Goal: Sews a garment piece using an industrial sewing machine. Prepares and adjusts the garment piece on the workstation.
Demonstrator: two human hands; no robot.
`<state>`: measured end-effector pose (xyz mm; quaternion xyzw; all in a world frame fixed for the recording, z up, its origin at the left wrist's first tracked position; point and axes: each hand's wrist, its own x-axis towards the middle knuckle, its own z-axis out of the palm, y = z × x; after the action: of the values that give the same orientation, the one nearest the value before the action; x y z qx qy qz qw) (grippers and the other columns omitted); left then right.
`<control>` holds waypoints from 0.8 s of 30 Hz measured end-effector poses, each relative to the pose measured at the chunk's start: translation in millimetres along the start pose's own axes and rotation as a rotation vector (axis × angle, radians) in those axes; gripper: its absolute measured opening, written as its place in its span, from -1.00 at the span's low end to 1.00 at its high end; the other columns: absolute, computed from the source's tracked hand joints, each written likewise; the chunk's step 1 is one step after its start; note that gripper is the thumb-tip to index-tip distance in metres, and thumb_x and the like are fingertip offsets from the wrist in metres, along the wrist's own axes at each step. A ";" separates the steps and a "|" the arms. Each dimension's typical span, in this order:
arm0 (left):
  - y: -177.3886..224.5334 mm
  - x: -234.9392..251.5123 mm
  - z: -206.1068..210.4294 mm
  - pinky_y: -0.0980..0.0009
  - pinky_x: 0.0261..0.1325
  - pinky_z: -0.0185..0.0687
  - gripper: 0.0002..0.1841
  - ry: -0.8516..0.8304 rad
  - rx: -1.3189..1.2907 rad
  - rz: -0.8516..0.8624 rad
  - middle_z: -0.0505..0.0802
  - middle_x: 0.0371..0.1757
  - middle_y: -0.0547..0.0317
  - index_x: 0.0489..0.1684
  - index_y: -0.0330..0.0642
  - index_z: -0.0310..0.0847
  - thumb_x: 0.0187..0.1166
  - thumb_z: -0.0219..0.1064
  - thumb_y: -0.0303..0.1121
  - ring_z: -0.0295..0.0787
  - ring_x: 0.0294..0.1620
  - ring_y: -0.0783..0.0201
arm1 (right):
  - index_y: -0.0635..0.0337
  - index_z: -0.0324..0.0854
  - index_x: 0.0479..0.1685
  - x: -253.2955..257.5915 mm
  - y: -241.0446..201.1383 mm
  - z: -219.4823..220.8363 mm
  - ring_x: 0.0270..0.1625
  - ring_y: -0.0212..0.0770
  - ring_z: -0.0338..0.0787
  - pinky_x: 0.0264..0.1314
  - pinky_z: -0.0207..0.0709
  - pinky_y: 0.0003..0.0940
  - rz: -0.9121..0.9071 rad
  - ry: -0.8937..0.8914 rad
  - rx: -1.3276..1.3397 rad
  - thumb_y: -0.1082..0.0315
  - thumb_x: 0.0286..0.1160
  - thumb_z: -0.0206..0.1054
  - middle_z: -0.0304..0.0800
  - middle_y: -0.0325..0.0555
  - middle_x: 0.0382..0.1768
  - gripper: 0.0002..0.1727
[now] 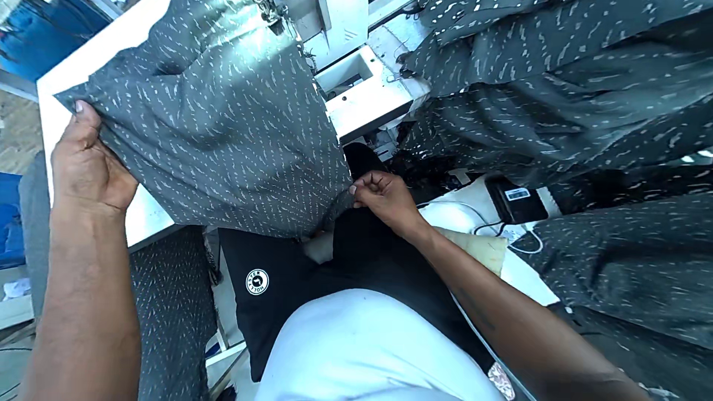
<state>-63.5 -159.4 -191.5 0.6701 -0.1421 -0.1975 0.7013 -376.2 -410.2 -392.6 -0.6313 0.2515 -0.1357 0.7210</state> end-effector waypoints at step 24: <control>32.0 21.1 1.5 0.14 0.33 0.75 -0.45 0.293 0.652 0.256 0.75 0.30 0.14 0.59 -0.09 0.33 0.62 0.38 -0.32 0.79 0.22 0.22 | 0.00 0.83 -0.28 -34.7 -29.1 -12.6 -0.54 -0.44 0.66 -0.48 0.56 -0.50 -0.061 -0.066 -0.160 0.33 0.41 0.38 0.77 -0.36 -0.54 -0.90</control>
<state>-42.9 -169.8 -161.0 0.8559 -0.1782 0.0453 0.4833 -408.4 -407.9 -358.4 -0.6982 0.2183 -0.1160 0.6718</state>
